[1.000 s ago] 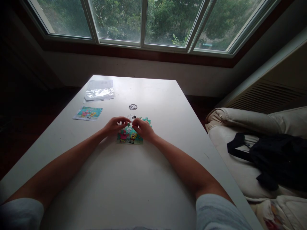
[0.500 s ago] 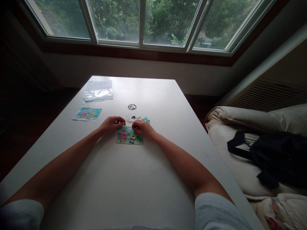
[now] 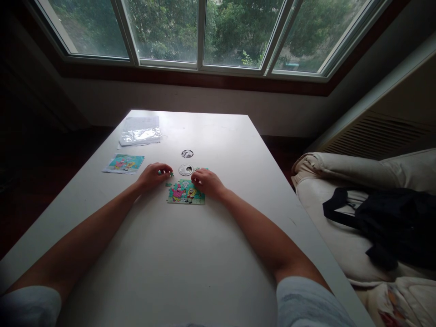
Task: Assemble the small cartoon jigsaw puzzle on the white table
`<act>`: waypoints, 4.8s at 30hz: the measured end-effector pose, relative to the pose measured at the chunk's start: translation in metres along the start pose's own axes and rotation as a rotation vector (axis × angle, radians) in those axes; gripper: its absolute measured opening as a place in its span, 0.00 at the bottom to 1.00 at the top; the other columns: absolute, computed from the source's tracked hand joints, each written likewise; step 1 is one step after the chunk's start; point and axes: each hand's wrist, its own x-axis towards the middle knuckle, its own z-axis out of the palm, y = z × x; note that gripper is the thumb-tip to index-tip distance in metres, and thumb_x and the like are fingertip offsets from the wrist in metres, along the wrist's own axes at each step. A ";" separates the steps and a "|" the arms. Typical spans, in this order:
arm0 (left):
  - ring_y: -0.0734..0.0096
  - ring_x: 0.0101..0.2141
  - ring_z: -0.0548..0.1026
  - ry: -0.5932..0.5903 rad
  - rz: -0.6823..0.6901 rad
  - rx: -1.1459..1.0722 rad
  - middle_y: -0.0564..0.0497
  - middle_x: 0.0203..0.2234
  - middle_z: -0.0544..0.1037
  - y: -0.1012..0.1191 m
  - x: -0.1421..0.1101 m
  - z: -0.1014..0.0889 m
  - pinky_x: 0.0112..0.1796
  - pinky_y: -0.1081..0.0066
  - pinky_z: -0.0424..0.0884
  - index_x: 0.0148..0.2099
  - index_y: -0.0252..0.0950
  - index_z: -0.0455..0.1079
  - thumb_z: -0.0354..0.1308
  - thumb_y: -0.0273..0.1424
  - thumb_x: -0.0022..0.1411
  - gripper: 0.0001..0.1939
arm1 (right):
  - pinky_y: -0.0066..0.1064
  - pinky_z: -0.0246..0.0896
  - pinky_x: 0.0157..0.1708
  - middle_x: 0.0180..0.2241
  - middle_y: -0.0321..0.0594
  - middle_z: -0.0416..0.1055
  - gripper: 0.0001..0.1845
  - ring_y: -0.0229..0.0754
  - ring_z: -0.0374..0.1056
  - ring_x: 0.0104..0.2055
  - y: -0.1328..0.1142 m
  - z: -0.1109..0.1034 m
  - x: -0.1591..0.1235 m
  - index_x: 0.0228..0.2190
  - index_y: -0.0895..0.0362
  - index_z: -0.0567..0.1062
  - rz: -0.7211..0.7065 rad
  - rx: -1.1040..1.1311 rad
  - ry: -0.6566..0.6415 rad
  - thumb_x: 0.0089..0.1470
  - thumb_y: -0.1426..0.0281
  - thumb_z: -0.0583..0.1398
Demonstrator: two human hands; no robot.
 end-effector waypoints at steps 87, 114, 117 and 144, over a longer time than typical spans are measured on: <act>0.53 0.63 0.63 -0.270 0.404 0.231 0.43 0.64 0.66 0.079 -0.093 0.015 0.62 0.53 0.59 0.67 0.43 0.62 0.52 0.40 0.71 0.25 | 0.28 0.62 0.37 0.34 0.38 0.76 0.09 0.37 0.67 0.33 -0.005 0.019 0.051 0.36 0.55 0.82 -0.050 0.272 -0.108 0.57 0.75 0.61; 0.53 0.61 0.65 -0.257 0.383 0.233 0.44 0.63 0.67 0.079 -0.090 0.018 0.61 0.53 0.60 0.65 0.45 0.64 0.53 0.38 0.69 0.23 | 0.32 0.63 0.41 0.35 0.41 0.71 0.08 0.41 0.66 0.39 -0.009 0.032 0.044 0.37 0.55 0.80 -0.102 0.212 -0.071 0.58 0.76 0.61; 0.54 0.61 0.65 -0.256 0.386 0.241 0.45 0.63 0.67 0.078 -0.090 0.019 0.61 0.54 0.60 0.65 0.44 0.65 0.53 0.38 0.70 0.23 | 0.34 0.63 0.44 0.35 0.42 0.71 0.06 0.43 0.65 0.41 -0.008 0.033 0.043 0.36 0.55 0.80 -0.105 0.172 -0.073 0.59 0.74 0.62; 0.57 0.51 0.70 -0.076 0.099 0.218 0.47 0.51 0.76 0.046 -0.072 0.000 0.52 0.56 0.65 0.51 0.44 0.76 0.53 0.36 0.70 0.13 | 0.29 0.55 0.33 0.27 0.35 0.71 0.05 0.38 0.63 0.31 -0.005 0.021 0.028 0.33 0.54 0.78 0.004 0.125 0.038 0.59 0.70 0.61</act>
